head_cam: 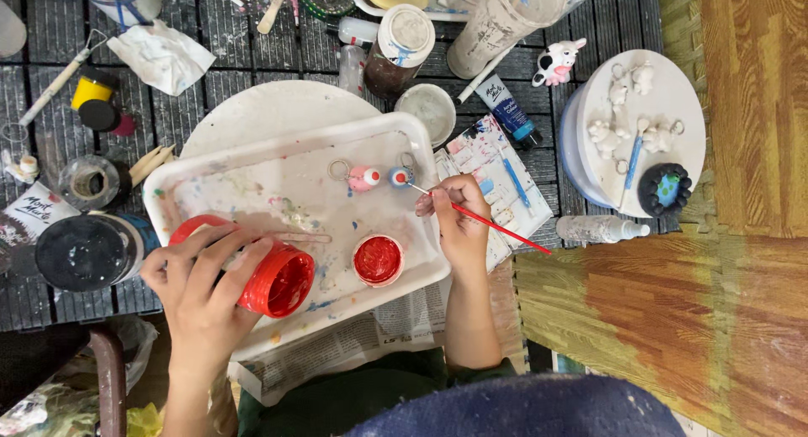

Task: The person pours red paint into a tray, then uses a red-handled brush to paint the eyes of a small blue figurine. They wipe the brush on a paper towel, close the paint container, and continue painting the figurine with a blue-handled brush.

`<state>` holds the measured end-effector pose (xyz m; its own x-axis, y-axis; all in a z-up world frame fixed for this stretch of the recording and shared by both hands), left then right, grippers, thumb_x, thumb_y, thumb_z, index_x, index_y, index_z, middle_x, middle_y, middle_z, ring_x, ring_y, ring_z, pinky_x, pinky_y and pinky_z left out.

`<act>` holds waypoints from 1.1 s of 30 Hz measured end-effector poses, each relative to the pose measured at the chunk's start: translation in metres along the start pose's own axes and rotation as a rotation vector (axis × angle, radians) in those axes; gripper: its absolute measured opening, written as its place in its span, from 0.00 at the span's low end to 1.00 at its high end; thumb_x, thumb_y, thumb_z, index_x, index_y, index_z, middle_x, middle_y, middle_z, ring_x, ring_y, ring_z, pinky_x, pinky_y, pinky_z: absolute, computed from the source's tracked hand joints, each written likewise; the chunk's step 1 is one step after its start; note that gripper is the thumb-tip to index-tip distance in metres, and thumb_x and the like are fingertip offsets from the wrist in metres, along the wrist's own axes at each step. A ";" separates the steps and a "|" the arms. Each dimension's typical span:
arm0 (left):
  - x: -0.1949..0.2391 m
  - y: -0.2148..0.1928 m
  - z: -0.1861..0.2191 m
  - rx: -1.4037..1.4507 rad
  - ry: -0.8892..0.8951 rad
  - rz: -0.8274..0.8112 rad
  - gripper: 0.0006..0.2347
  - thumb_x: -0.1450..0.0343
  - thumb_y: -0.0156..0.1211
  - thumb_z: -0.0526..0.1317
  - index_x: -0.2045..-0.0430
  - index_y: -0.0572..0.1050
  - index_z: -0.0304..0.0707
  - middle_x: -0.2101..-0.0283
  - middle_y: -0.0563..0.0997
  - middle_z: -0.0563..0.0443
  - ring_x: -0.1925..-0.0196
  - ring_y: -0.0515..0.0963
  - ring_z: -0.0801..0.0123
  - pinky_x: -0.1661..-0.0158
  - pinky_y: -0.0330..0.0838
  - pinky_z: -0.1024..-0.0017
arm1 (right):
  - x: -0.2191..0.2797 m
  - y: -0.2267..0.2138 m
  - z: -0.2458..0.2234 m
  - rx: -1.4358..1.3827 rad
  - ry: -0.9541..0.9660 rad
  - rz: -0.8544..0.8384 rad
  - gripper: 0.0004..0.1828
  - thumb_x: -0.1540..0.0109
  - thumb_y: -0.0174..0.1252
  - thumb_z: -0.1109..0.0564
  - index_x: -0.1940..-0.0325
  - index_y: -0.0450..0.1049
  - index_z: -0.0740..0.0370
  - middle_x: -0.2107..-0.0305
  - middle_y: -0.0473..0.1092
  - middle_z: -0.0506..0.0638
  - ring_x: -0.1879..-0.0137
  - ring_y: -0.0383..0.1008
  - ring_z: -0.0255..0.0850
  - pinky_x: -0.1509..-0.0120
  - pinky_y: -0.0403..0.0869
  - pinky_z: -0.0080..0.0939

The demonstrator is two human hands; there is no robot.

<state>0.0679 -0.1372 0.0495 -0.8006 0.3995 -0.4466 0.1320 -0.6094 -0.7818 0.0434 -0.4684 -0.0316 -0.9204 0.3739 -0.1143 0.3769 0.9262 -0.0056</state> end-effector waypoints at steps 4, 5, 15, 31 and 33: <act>0.000 0.002 -0.001 0.003 0.000 -0.012 0.24 0.41 0.75 0.38 0.49 0.77 0.50 0.45 0.78 0.56 0.39 0.73 0.57 0.40 0.54 0.51 | -0.001 0.000 0.000 0.018 0.010 -0.003 0.04 0.28 0.51 0.62 0.53 0.65 0.66 0.67 0.75 0.55 0.63 0.77 0.38 0.57 0.76 0.37; 0.000 0.002 -0.001 0.009 0.000 -0.014 0.24 0.41 0.75 0.38 0.50 0.77 0.50 0.45 0.79 0.56 0.39 0.73 0.57 0.40 0.54 0.51 | -0.001 0.001 -0.001 0.022 0.011 -0.006 0.03 0.28 0.51 0.62 0.53 0.65 0.66 0.67 0.75 0.55 0.63 0.77 0.38 0.57 0.76 0.37; 0.000 0.003 -0.002 0.022 -0.010 -0.043 0.23 0.40 0.75 0.38 0.50 0.78 0.49 0.45 0.79 0.56 0.39 0.73 0.57 0.39 0.53 0.52 | -0.002 0.001 -0.001 0.028 0.017 0.001 0.02 0.29 0.52 0.64 0.53 0.66 0.67 0.68 0.75 0.55 0.63 0.77 0.38 0.58 0.76 0.36; 0.001 0.004 -0.003 0.017 -0.009 -0.042 0.22 0.40 0.75 0.38 0.51 0.77 0.50 0.45 0.79 0.58 0.39 0.74 0.58 0.39 0.53 0.52 | -0.002 0.001 -0.001 0.032 0.025 -0.003 0.02 0.28 0.51 0.65 0.53 0.66 0.67 0.67 0.75 0.55 0.62 0.77 0.37 0.56 0.76 0.36; 0.001 0.003 -0.003 0.018 -0.007 -0.040 0.23 0.40 0.75 0.38 0.50 0.77 0.50 0.45 0.79 0.58 0.39 0.74 0.58 0.39 0.53 0.52 | -0.002 0.001 -0.001 0.007 0.026 -0.001 0.02 0.28 0.51 0.64 0.53 0.66 0.66 0.67 0.75 0.55 0.62 0.77 0.38 0.57 0.76 0.36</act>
Point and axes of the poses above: each hand's wrist, its own x-axis away from the middle knuckle, its own y-axis out of the palm, z = x × y, the point moved 8 cm from there along -x, towards the middle knuckle
